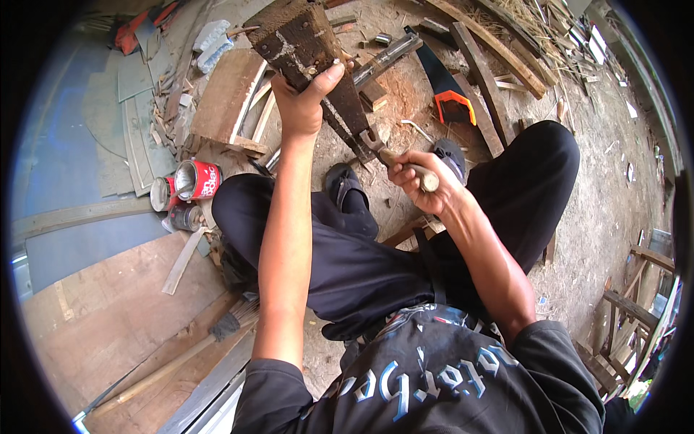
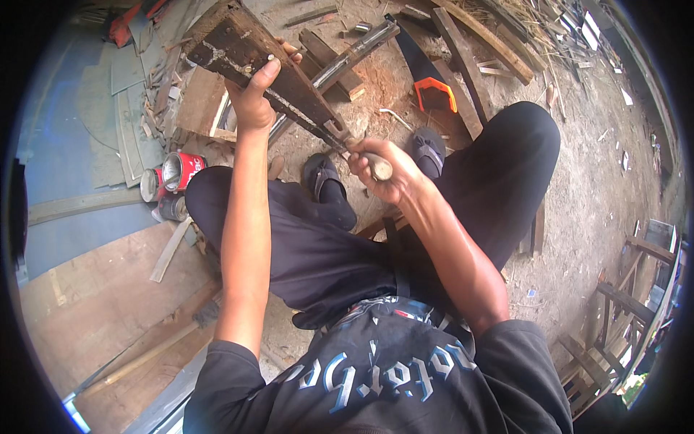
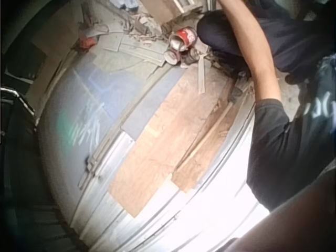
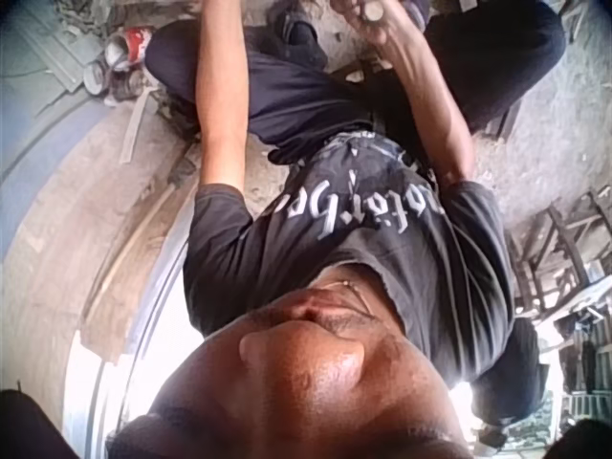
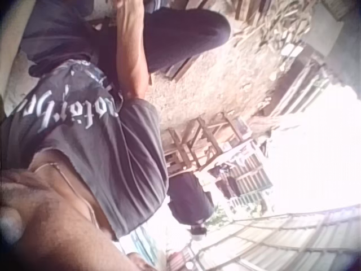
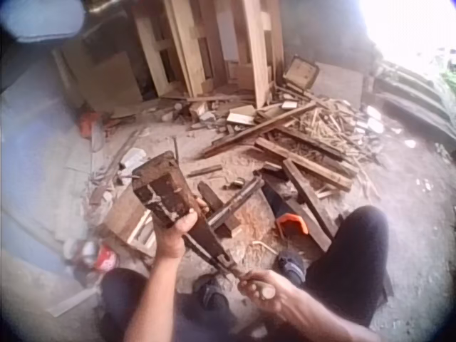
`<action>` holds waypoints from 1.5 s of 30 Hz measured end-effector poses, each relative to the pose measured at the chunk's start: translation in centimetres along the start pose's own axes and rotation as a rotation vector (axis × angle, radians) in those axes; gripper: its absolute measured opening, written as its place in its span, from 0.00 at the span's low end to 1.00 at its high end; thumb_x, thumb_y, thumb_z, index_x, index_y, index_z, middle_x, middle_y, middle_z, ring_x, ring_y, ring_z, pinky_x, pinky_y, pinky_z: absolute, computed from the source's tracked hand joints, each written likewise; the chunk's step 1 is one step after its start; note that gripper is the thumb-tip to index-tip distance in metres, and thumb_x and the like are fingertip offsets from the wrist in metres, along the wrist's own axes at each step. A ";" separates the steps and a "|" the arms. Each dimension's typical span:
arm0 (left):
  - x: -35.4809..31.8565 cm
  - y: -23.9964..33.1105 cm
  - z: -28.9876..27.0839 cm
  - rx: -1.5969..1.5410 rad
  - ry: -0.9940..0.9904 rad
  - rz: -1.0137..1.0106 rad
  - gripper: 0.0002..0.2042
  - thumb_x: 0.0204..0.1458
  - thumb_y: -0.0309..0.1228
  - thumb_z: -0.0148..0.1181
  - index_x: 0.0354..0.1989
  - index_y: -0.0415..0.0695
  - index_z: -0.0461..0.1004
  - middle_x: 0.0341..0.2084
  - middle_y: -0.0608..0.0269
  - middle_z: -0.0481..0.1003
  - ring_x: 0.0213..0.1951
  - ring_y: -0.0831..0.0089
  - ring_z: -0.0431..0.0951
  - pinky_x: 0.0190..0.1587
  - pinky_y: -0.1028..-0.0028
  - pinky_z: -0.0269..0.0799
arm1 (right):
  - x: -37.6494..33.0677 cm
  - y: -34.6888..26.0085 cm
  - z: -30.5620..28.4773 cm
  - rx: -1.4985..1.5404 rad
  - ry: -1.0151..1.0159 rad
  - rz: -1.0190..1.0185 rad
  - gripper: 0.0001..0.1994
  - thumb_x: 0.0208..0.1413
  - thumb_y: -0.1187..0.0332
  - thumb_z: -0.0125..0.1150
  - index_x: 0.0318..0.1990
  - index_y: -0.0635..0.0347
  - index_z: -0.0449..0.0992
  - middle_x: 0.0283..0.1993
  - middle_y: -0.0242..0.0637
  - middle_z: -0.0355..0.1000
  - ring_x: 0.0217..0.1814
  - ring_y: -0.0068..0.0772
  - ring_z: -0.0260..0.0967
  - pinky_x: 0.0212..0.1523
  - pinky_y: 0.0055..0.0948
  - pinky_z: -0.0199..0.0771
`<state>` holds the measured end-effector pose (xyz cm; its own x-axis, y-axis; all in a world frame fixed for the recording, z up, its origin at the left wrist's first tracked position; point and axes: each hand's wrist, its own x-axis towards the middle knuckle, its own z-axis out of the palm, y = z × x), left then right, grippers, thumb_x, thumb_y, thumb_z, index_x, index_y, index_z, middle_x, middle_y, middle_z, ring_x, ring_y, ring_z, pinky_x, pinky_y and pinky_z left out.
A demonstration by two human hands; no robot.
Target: The person sits on the floor and uses a hammer to drive nails into a curved wooden piece, then uses a hand saw to cut a small section of the wood. The person continues hammering nails into the wood piece.
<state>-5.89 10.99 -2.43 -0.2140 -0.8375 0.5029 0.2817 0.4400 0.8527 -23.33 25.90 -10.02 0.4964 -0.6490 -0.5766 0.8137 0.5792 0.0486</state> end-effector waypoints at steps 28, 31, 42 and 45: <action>3.4 -3.2 0.4 0.086 0.086 0.160 0.16 0.48 0.31 0.75 0.42 0.36 0.79 0.35 0.59 0.81 0.37 0.74 0.80 0.45 0.72 0.76 | 3.3 -1.4 -2.2 -1.486 0.370 -0.192 0.13 0.61 0.68 0.59 0.48 0.66 0.72 0.24 0.34 0.69 0.18 0.26 0.68 0.17 0.29 0.67; 6.0 -3.3 -3.1 0.070 0.407 0.131 0.19 0.46 0.32 0.77 0.43 0.36 0.78 0.39 0.59 0.81 0.40 0.71 0.80 0.48 0.72 0.74 | 6.5 1.6 -6.6 -1.768 0.331 -0.990 0.26 0.58 0.68 0.61 0.63 0.64 0.63 0.33 0.46 0.71 0.35 0.41 0.74 0.35 0.40 0.75; 6.9 -6.8 -9.0 -0.067 0.549 0.001 0.20 0.48 0.28 0.75 0.49 0.34 0.76 0.43 0.61 0.79 0.43 0.74 0.78 0.52 0.73 0.70 | 5.1 0.8 -6.0 -1.747 0.438 -0.705 0.21 0.59 0.64 0.62 0.55 0.69 0.66 0.33 0.58 0.74 0.36 0.55 0.76 0.35 0.44 0.72; 6.0 -6.1 -8.3 -0.039 0.534 0.014 0.19 0.49 0.28 0.74 0.47 0.36 0.77 0.42 0.62 0.80 0.43 0.75 0.78 0.51 0.74 0.70 | 4.2 0.5 -3.7 -1.719 0.423 -0.545 0.22 0.58 0.64 0.59 0.54 0.69 0.65 0.40 0.65 0.75 0.45 0.67 0.75 0.44 0.52 0.74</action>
<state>-1.11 0.59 -5.79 0.2931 -0.8843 0.3636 0.3175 0.4487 0.8354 -22.00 25.31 -15.44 -0.0027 -0.9186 -0.3953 -0.4617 0.3518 -0.8143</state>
